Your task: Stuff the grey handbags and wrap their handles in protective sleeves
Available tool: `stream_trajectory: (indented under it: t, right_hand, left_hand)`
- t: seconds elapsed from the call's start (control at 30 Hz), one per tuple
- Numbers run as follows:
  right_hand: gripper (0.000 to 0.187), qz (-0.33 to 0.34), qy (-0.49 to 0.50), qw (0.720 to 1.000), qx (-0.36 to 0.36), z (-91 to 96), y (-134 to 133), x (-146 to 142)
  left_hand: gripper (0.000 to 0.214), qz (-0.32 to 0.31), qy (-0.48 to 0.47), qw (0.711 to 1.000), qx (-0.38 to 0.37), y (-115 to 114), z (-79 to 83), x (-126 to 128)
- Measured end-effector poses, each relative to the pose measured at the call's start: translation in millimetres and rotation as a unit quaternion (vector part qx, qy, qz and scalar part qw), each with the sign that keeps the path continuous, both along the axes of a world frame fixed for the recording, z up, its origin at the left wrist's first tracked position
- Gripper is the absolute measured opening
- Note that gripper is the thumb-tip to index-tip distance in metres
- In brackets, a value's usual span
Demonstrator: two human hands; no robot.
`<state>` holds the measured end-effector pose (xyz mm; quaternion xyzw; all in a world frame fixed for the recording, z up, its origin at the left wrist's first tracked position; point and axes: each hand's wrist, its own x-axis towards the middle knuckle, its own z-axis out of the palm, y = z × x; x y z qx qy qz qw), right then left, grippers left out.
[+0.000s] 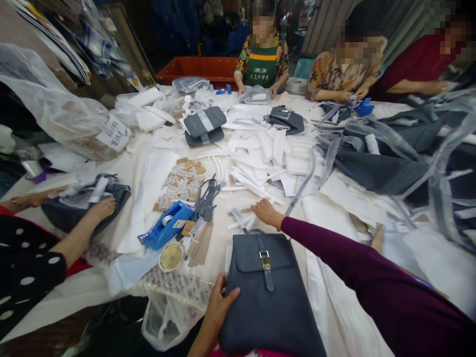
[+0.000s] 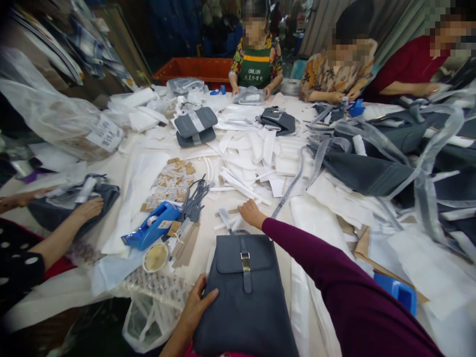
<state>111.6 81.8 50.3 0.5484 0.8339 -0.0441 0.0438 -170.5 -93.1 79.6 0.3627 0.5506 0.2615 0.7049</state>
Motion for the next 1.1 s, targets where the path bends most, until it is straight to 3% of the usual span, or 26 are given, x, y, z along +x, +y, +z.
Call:
stream_trajectory:
  t: [0.17,0.23,0.3,0.37,0.47,0.53,0.6,0.7,0.77,0.93,1.1]
  right_hand:
    - [0.040,-0.061,-0.006,0.998,0.027,39.3,64.5,46.1]
    - [0.038,-0.126,0.008,0.989,0.081,58.1,88.5,67.0]
    - [0.043,-0.182,0.036,0.973,0.140,73.4,94.9,83.4]
    - [0.051,-0.212,0.091,0.961,0.153,81.1,75.3,89.6]
    - [0.049,-0.191,0.243,0.949,0.053,74.4,-1.7,77.7]
    - [0.053,-0.145,0.342,0.928,-0.032,61.6,-68.1,61.7]
    - [0.066,-0.123,0.365,0.920,-0.074,48.4,-127.2,45.3]
    - [0.076,-0.119,0.323,0.933,-0.103,34.9,-177.3,25.6]
    - [0.073,-0.132,0.300,0.941,-0.089,30.3,-184.9,17.9]
    - [0.066,-0.134,0.262,0.954,-0.048,27.1,-173.5,14.4]
    - [0.046,-0.095,0.232,0.968,-0.029,28.2,-167.3,13.2]
  left_hand:
    - [0.052,-0.012,0.010,1.000,-0.003,5.6,2.8,-1.1]
    - [0.049,-0.024,0.016,1.000,0.001,9.0,2.1,-2.0]
    - [0.049,-0.046,0.021,0.999,-0.001,12.7,-0.9,-3.6]
    - [0.053,-0.064,0.049,0.997,-0.002,16.4,-4.7,-5.1]
    - [0.064,-0.068,0.175,0.980,0.071,22.2,-5.5,-3.3]
    - [0.068,-0.084,0.283,0.937,0.189,26.6,-0.2,2.7]
    - [0.067,-0.125,0.356,0.875,0.303,32.1,8.0,12.6]
    - [0.063,-0.189,0.397,0.812,0.385,41.8,16.4,30.9]
    - [0.058,-0.222,0.407,0.785,0.411,48.9,16.0,41.2]
    - [0.049,-0.314,0.421,0.726,0.444,70.9,6.2,51.6]
    - [0.036,-0.333,0.429,0.717,0.438,89.8,10.1,56.6]
